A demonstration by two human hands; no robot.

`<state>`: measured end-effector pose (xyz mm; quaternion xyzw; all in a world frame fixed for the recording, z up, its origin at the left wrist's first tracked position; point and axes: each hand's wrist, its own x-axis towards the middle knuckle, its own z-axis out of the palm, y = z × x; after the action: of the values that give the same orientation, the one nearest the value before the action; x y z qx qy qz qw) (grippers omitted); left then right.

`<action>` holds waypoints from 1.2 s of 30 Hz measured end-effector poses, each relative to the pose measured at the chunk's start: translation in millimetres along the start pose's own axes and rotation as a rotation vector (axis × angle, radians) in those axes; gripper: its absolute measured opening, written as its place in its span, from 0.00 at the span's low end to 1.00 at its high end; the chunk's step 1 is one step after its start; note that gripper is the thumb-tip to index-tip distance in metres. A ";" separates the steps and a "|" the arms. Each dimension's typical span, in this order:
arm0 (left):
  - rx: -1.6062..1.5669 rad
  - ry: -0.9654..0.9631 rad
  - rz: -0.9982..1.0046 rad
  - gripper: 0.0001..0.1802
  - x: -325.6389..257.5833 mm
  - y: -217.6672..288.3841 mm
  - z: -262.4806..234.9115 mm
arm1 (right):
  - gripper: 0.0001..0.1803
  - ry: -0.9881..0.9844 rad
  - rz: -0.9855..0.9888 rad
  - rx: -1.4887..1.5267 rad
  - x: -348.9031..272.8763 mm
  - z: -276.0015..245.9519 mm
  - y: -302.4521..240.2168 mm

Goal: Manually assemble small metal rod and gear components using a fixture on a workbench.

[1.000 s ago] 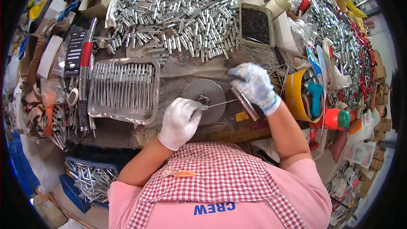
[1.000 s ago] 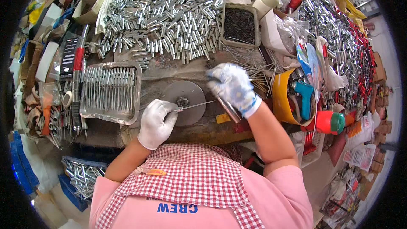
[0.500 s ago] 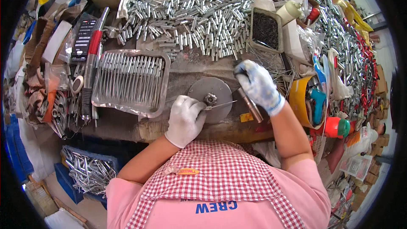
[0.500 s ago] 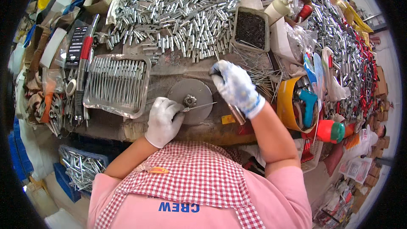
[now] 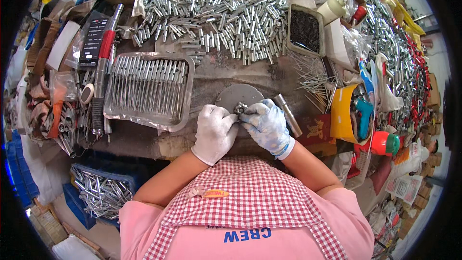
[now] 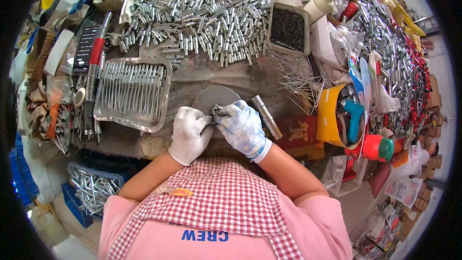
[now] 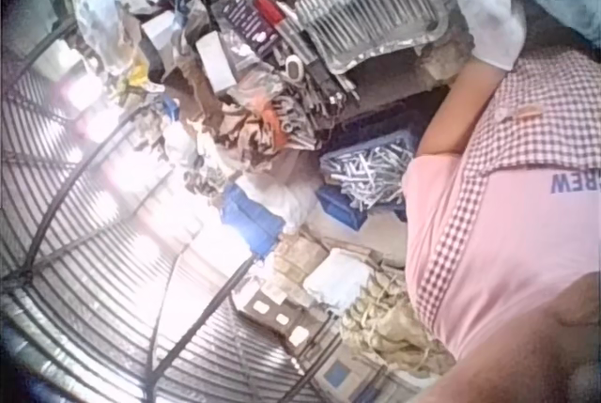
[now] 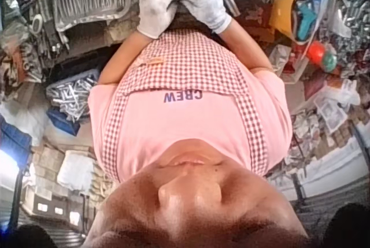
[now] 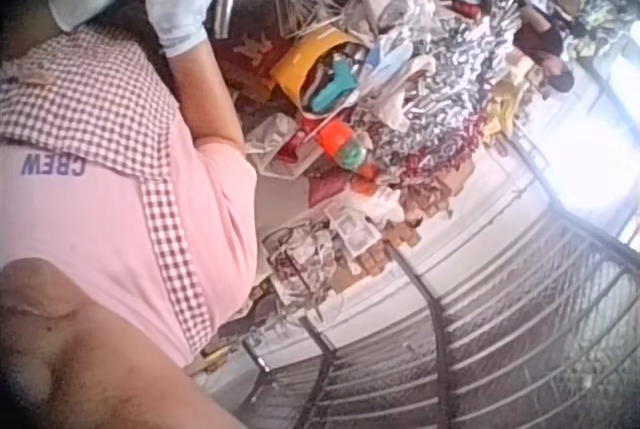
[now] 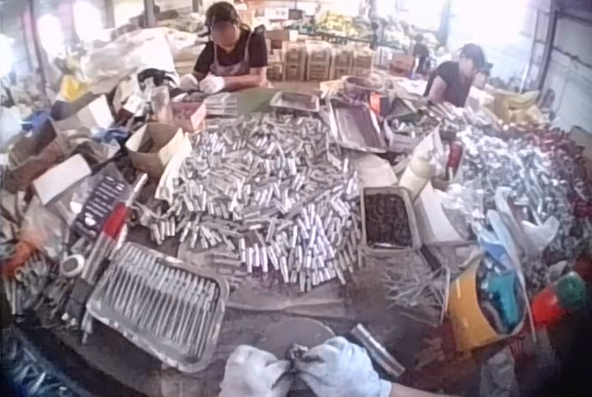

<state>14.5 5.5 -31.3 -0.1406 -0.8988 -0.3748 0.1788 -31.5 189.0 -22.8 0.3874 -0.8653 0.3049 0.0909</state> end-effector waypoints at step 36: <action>-0.038 0.013 -0.006 0.10 2.4 -1.2 1.0 | 0.08 -0.031 0.036 0.007 3.4 0.3 3.1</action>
<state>11.7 5.7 -31.7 -0.1388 -0.8907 -0.3932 0.1810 -36.0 188.4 -23.1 0.3765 -0.8725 0.3034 0.0706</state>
